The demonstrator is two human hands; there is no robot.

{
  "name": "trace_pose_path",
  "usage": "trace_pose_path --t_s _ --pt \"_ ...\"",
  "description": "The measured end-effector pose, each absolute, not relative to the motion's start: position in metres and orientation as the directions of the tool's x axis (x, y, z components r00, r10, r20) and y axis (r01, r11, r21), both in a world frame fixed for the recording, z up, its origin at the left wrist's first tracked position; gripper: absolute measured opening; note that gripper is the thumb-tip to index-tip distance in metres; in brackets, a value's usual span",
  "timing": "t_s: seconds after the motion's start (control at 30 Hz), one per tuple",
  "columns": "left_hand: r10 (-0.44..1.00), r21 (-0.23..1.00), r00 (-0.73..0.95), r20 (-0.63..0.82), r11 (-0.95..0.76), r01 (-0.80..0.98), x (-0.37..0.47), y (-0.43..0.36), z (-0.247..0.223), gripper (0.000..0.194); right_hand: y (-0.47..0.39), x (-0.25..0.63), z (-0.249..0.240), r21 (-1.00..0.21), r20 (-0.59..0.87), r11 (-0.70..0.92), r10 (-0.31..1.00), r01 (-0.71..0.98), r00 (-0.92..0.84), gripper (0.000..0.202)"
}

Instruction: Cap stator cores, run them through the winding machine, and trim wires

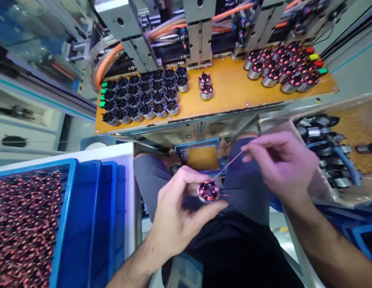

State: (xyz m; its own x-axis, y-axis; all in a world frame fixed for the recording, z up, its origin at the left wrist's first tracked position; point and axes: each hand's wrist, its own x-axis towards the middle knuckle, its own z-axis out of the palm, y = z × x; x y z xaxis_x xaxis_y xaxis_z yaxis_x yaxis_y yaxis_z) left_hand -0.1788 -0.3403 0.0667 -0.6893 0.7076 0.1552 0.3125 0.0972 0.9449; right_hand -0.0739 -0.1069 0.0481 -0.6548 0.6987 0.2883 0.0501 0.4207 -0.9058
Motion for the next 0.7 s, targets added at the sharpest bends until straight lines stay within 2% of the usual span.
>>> trace_pose_path --t_s 0.07,0.1,0.17,0.2,0.27,0.3,0.37,0.47,0.57,0.63,0.7 --pt "0.589 0.935 -0.768 0.251 0.058 0.350 -0.175 -0.344 0.060 0.054 -0.116 -0.075 0.047 -0.976 0.183 0.219 0.757 -0.021 -0.628 0.007" --pt "0.542 0.927 -0.789 0.289 0.046 0.372 -0.174 -0.344 0.057 0.057 -0.126 -0.075 0.047 -0.993 0.111 0.104 0.727 -0.052 -0.678 0.014" --pt "0.499 0.914 -0.800 0.333 0.037 0.404 -0.173 -0.343 0.053 0.058 -0.150 -0.072 0.047 -0.994 0.001 -0.089 0.567 -0.063 -0.823 0.034" --pt "0.497 0.907 -0.795 0.347 0.036 0.419 -0.172 -0.342 0.052 0.056 -0.162 -0.070 0.046 -0.986 -0.032 -0.156 0.489 -0.052 -0.872 0.037" --pt "0.516 0.890 -0.770 0.375 0.032 0.455 -0.172 -0.341 0.051 0.052 -0.179 -0.067 0.045 -0.972 -0.051 -0.228 0.434 -0.054 -0.900 0.019" --pt "0.529 0.880 -0.753 0.391 0.027 0.475 -0.171 -0.341 0.051 0.050 -0.183 -0.066 0.045 -0.970 -0.044 -0.234 0.447 -0.069 -0.894 0.007" --pt "0.534 0.867 -0.738 0.412 0.019 0.498 -0.168 -0.342 0.051 0.056 -0.181 -0.065 0.046 -0.984 -0.002 -0.159 0.467 -0.082 -0.885 0.008" --pt "0.534 0.918 -0.781 0.325 0.020 0.396 -0.163 -0.346 0.051 0.070 -0.166 -0.063 0.055 -0.989 0.124 0.129 0.441 -0.074 -0.889 0.013" --pt "0.621 0.959 -0.754 0.215 0.012 0.284 -0.163 -0.350 0.054 0.058 -0.159 -0.060 0.065 -0.946 0.218 0.313 0.423 -0.084 -0.880 0.015" --pt "0.700 0.951 -0.679 0.219 0.001 0.309 -0.166 -0.351 0.055 0.054 -0.164 -0.059 0.069 -0.954 0.213 0.287 0.449 -0.085 -0.868 0.012" --pt "0.724 0.955 -0.647 0.239 -0.055 0.292 -0.168 -0.348 0.054 0.059 -0.174 -0.059 0.068 -0.983 0.159 0.160 0.510 -0.089 -0.845 0.011"
